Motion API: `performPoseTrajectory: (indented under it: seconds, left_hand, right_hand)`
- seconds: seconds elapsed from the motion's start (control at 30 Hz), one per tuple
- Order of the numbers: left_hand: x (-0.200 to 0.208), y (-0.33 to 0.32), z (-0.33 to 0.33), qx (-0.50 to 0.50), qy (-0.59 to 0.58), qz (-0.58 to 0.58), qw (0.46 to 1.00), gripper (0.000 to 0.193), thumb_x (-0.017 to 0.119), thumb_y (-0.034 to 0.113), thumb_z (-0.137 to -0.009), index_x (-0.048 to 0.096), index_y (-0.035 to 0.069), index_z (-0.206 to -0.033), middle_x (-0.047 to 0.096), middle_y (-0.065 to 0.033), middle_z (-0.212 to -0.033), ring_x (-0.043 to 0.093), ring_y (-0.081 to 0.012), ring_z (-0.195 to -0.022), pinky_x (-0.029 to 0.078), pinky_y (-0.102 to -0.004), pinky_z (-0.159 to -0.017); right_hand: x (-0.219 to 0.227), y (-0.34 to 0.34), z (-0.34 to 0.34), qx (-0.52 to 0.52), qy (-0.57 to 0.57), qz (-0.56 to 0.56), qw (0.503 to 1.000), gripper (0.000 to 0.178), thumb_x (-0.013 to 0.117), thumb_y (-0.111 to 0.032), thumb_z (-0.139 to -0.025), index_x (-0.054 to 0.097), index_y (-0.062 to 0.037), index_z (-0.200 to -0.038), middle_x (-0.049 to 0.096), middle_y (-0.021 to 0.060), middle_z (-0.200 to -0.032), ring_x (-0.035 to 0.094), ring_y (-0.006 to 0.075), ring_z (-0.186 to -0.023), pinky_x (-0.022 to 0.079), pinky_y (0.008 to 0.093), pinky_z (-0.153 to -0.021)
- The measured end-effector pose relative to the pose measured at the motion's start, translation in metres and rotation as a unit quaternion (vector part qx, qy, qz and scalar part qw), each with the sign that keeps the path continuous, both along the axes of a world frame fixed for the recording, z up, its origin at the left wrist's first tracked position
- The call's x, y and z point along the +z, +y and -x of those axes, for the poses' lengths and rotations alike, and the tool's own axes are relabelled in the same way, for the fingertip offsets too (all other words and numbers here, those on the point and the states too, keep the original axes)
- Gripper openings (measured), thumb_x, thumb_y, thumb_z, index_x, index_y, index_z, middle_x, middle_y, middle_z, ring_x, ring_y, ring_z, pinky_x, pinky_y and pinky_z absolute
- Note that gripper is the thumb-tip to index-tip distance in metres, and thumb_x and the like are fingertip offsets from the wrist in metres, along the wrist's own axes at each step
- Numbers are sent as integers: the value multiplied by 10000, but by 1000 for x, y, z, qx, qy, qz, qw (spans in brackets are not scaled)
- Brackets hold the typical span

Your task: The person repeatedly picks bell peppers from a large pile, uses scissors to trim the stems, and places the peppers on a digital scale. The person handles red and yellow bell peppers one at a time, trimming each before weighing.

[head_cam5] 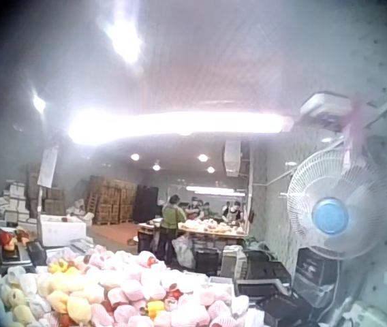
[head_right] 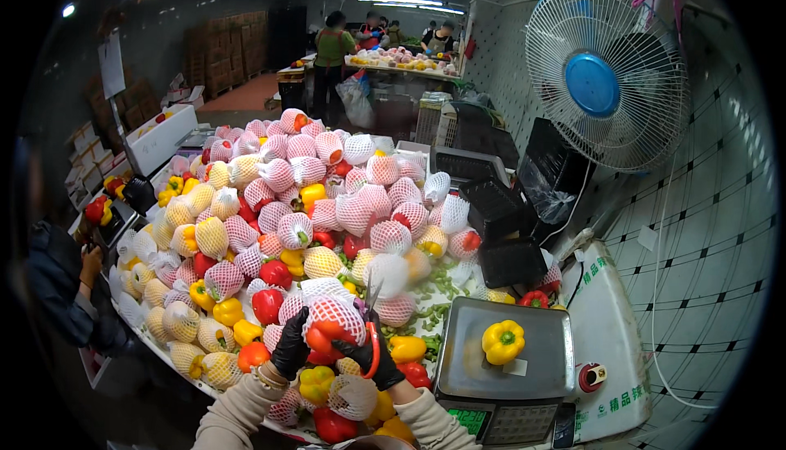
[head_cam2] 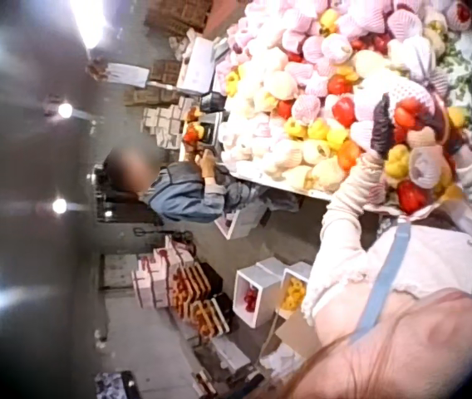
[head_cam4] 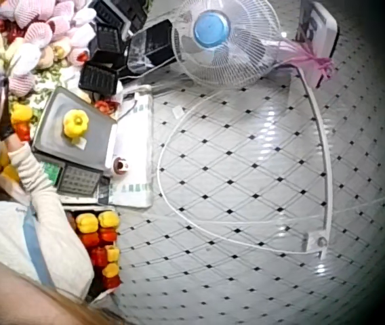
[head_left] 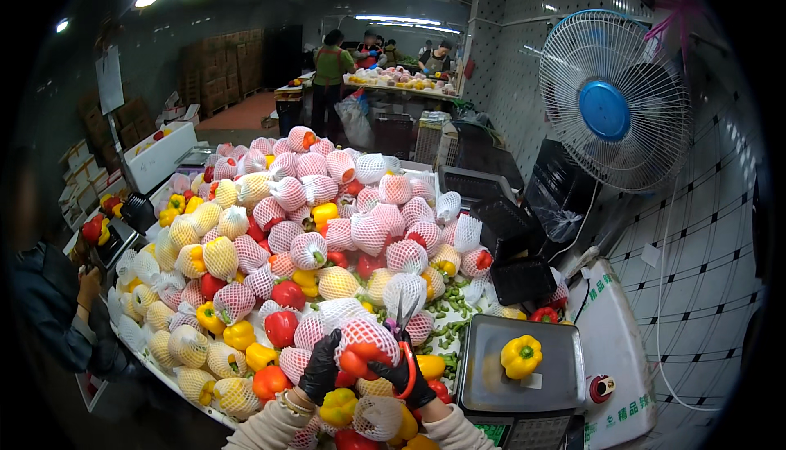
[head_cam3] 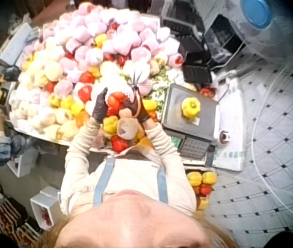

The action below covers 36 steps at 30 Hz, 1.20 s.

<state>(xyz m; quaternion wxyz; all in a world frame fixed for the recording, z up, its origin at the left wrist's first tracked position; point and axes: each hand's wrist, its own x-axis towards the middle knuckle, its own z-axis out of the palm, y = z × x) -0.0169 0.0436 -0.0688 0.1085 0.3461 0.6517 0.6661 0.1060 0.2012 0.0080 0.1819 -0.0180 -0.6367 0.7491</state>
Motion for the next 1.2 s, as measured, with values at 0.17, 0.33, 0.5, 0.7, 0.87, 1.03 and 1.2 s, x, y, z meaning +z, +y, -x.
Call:
performPoseTrajectory:
  seconds: [0.17, 0.33, 0.5, 0.7, 0.87, 1.03, 1.2]
  left_hand:
    - [61, 12, -22, -1, 233, 222, 947, 509, 613, 133, -744, 477, 18, -1221, 584, -134, -1005, 537, -284, -917, 409, -357, -835]
    - [-4, -9, -26, -97, -132, 13, 986, 685, 666, 154, -740, 321, 33, -1318, 431, -121, -1286, 492, -164, -1087, 432, -330, -879]
    - [141, 7, -76, 22, 287, 98, 953, 740, 745, 118, -639, 389, 48, -1283, 437, -158, -1270, 442, -271, -1159, 393, -356, -910]
    - [126, -2, -70, 39, 233, 25, 971, 866, 828, 162, -534, 381, 54, -1267, 434, -159, -1252, 435, -304, -1165, 365, -403, -968]
    - [128, -15, -70, -12, -130, -132, 983, 800, 809, 166, -593, 372, 51, -1253, 475, -101, -1195, 479, -214, -1105, 408, -346, -929]
    - [127, -24, -70, -3, -417, -349, 839, 630, 718, 139, -693, 384, 54, -1221, 504, -80, -1140, 500, -211, -1070, 422, -357, -917]
    - [136, -24, -74, 132, -99, -146, 975, 788, 804, 135, -582, 349, 61, -1220, 476, -95, -1155, 498, -218, -1055, 416, -359, -915]
  right_hand:
    - [13, 8, -43, 56, -27, 188, 980, 594, 672, -141, -772, 369, -1, -1264, 506, 116, -1204, 485, 192, -1108, 372, 339, -967]
    - [34, -20, -30, -1, -13, 239, 971, 428, 621, -125, -809, 455, -3, -1184, 545, 96, -1129, 537, 183, -1017, 430, 312, -892]
    - [34, -5, -36, -88, -29, 68, 993, 614, 737, -134, -706, 404, 10, -1202, 505, 106, -1145, 508, 198, -1033, 420, 318, -894]
    - [15, 2, -27, -98, -19, 8, 995, 753, 789, -160, -656, 361, -6, -1255, 452, 106, -1176, 463, 209, -1044, 399, 332, -897]
    - [19, 21, -24, -210, -39, -119, 970, 494, 683, -142, -759, 466, 15, -1175, 542, 145, -988, 548, 250, -787, 460, 355, -674]
    - [13, 30, -20, -319, 36, -436, 841, 596, 703, -163, -721, 408, 52, -1193, 520, 240, -1052, 525, 367, -938, 422, 414, -812]
    - [39, -9, -40, -184, 26, -286, 940, 356, 672, -89, -747, 545, -18, -1072, 587, 101, -779, 563, 202, -633, 459, 289, -582]
